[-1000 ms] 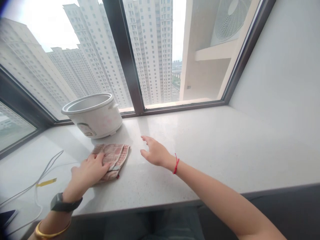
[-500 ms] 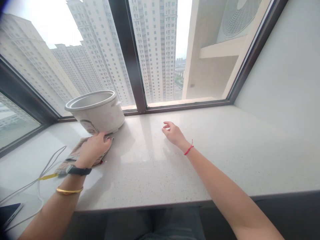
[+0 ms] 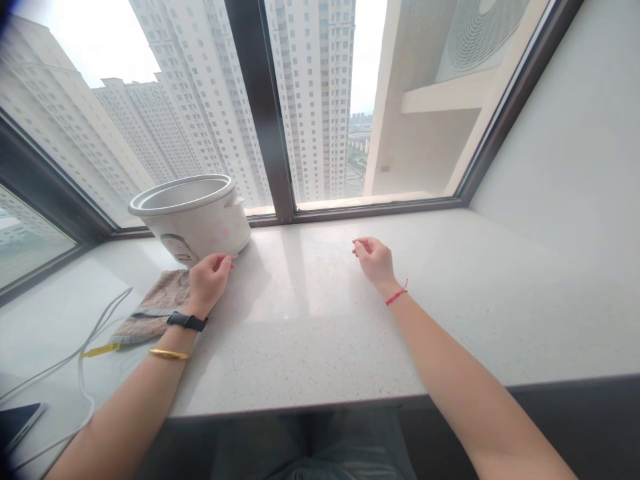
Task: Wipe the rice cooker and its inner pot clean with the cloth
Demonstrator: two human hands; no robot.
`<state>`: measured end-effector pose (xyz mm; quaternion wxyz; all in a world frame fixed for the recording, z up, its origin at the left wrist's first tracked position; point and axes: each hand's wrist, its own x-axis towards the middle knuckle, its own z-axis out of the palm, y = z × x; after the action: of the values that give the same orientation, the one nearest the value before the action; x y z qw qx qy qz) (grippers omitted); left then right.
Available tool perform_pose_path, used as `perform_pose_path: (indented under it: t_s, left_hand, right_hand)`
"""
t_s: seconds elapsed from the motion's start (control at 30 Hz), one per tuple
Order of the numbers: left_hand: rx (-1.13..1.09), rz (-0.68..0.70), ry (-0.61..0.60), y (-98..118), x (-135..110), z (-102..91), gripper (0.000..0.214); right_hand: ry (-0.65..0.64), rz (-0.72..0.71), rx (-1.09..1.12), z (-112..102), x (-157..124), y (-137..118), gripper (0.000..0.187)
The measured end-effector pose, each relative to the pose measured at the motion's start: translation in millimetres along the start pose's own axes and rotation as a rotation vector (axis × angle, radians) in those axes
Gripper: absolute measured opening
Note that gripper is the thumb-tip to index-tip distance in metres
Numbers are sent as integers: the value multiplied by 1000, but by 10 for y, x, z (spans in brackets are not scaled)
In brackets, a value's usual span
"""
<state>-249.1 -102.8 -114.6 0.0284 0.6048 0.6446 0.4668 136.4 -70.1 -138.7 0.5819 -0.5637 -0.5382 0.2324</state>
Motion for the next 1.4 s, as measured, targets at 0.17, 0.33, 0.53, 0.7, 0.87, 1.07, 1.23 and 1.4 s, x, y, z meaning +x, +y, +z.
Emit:
perform_pose_path:
  t_s: [0.17, 0.33, 0.53, 0.7, 0.87, 1.07, 1.23, 1.4]
  left_hand:
    - [-37, -21, -9, -30, 31, 18, 29]
    - [-230, -54, -70, -143, 101, 101, 40]
    - [-569, -184, -311, -281, 271, 271, 87]
    - [-630, -244, -348, -242, 301, 299, 95]
    - [-593, -268, -347, -186, 286, 241, 93]
    - [-540, -266, -286, -179, 290, 206, 84]
    - [-545, -281, -230, -178, 304, 200, 81]
    - [-412, -182, -257, -232, 251, 208, 66]
  right_hand:
    - [31, -6, 17, -22, -7, -1, 36]
    - [34, -10, 11, -17, -16, 16, 34]
    - [52, -14, -13, -8, 4, 32, 35]
    - [55, -16, -37, -17, 11, 59, 34]
    - [53, -17, -51, -22, 7, 53, 32]
    - [55, -24, -53, -28, 13, 49, 31]
    - [62, -21, -51, -42, 22, 47, 31]
    - [55, -22, -41, -35, 18, 25, 31]
